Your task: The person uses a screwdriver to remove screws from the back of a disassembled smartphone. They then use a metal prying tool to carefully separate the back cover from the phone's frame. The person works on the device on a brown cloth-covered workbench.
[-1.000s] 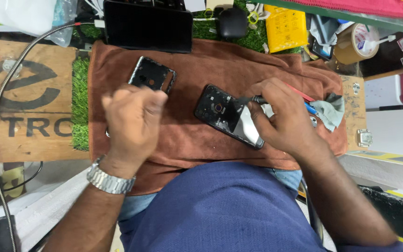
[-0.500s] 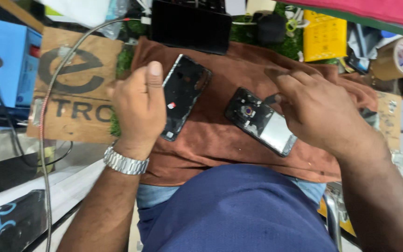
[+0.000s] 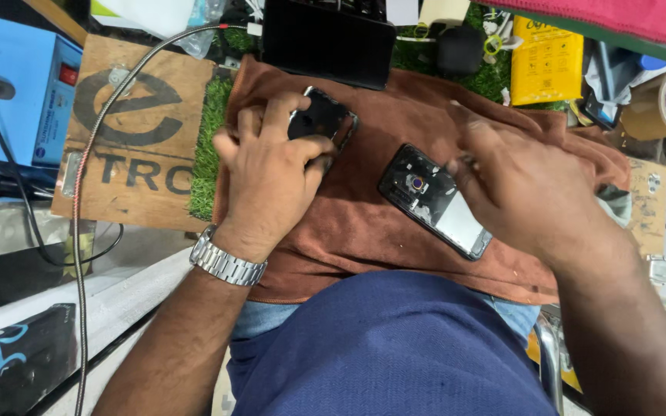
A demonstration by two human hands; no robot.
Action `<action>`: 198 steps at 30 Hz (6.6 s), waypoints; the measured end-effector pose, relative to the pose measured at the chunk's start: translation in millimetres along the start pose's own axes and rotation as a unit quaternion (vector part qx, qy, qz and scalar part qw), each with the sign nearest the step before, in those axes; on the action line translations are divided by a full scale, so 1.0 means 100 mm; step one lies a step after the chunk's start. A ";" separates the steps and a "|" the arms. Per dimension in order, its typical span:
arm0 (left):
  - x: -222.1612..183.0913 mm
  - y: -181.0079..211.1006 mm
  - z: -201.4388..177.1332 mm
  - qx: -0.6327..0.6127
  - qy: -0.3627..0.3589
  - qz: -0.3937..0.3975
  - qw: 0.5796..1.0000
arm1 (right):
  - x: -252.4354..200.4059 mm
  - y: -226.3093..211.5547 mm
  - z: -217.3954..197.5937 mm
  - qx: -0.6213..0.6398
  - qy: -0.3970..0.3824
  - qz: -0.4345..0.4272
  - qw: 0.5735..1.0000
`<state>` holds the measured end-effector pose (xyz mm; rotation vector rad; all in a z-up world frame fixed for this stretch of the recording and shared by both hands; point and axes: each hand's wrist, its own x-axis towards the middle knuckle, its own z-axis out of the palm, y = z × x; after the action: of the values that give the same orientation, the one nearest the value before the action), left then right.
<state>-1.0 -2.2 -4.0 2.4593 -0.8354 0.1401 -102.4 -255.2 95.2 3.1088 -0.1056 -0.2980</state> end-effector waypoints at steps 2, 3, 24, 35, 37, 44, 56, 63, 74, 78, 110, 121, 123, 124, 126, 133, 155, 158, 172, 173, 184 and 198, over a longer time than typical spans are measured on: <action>0.00 0.01 0.01 0.010 -0.006 0.005 1.000 | -0.01 -0.02 0.02 0.031 0.087 -0.080 0.993; 0.00 0.01 0.01 0.015 -0.009 0.004 1.000 | -0.02 -0.03 0.04 0.045 0.130 -0.118 0.983; -0.03 -0.01 0.03 0.033 -0.002 0.013 0.999 | 0.07 -0.01 0.15 0.104 0.109 -0.035 0.988; -0.04 -0.05 -0.04 0.025 0.018 -0.004 1.000 | 0.12 0.02 0.18 0.153 0.145 -0.090 0.973; -0.03 -0.06 -0.04 0.026 0.014 0.002 1.000 | 0.13 -0.01 0.19 0.151 0.146 -0.070 0.975; 0.00 -0.05 -0.03 0.040 -0.029 0.013 0.999 | 0.05 -0.08 0.30 0.174 0.206 0.005 0.963; -0.01 0.13 -0.07 0.084 -0.023 0.044 0.995 | -0.07 -0.05 0.45 0.204 0.254 0.002 0.946; -0.07 0.16 0.01 0.042 -0.022 0.075 0.996 | -0.54 0.41 0.71 0.558 0.294 0.110 0.769; -0.04 0.66 0.13 -0.049 -0.099 0.145 0.983 | -1.00 0.61 1.15 0.853 0.179 0.234 0.431; -0.02 0.69 -0.08 -0.086 -0.174 0.092 0.977 | -0.81 0.60 1.10 0.825 0.188 0.213 0.489; 0.25 1.00 0.62 -0.226 -0.108 0.047 0.967 | -0.57 0.40 1.48 0.723 0.239 0.051 0.646; 0.24 0.99 0.60 -0.233 -0.111 0.038 0.965 | -0.45 0.43 1.32 0.679 0.240 0.023 0.694; 0.25 0.97 0.61 -0.207 -0.122 0.027 0.970 | -0.43 0.40 1.23 0.652 0.234 0.006 0.721; 0.25 0.97 0.62 -0.195 -0.129 0.023 0.972 | -0.41 0.37 1.19 0.628 0.233 -0.008 0.742; 0.25 0.96 0.63 -0.199 -0.113 0.027 0.973 | -0.37 0.31 1.13 0.578 0.231 -0.035 0.782; 0.30 0.95 0.60 -0.205 -0.163 0.012 0.965 | -0.25 0.26 1.05 0.444 0.272 -0.066 0.851; 0.40 0.74 0.47 -0.198 -0.129 0.070 0.969 | -0.15 0.24 0.48 0.219 0.262 -0.096 0.935; 0.69 0.47 0.43 -0.082 -0.080 0.096 0.989 | -0.16 0.23 0.46 0.209 0.249 -0.095 0.941; 1.70 -0.17 0.73 0.210 -0.069 0.271 0.937 | -0.21 0.19 0.41 0.183 0.230 -0.080 0.952; 1.72 -0.15 0.73 0.226 -0.079 0.273 0.932 | -0.23 0.20 0.40 0.199 0.197 -0.088 0.956; 1.78 0.02 0.43 0.139 -0.175 0.195 0.955 | -0.24 0.14 0.36 0.208 0.215 -0.084 0.951; 1.43 -0.36 0.46 0.169 -0.070 0.240 0.953 | -0.30 0.34 0.35 0.263 0.212 -0.184 0.923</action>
<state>132.3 -78.6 -22.3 2.5433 -1.5788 0.3083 -141.1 -287.5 67.7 3.6086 0.4904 0.4979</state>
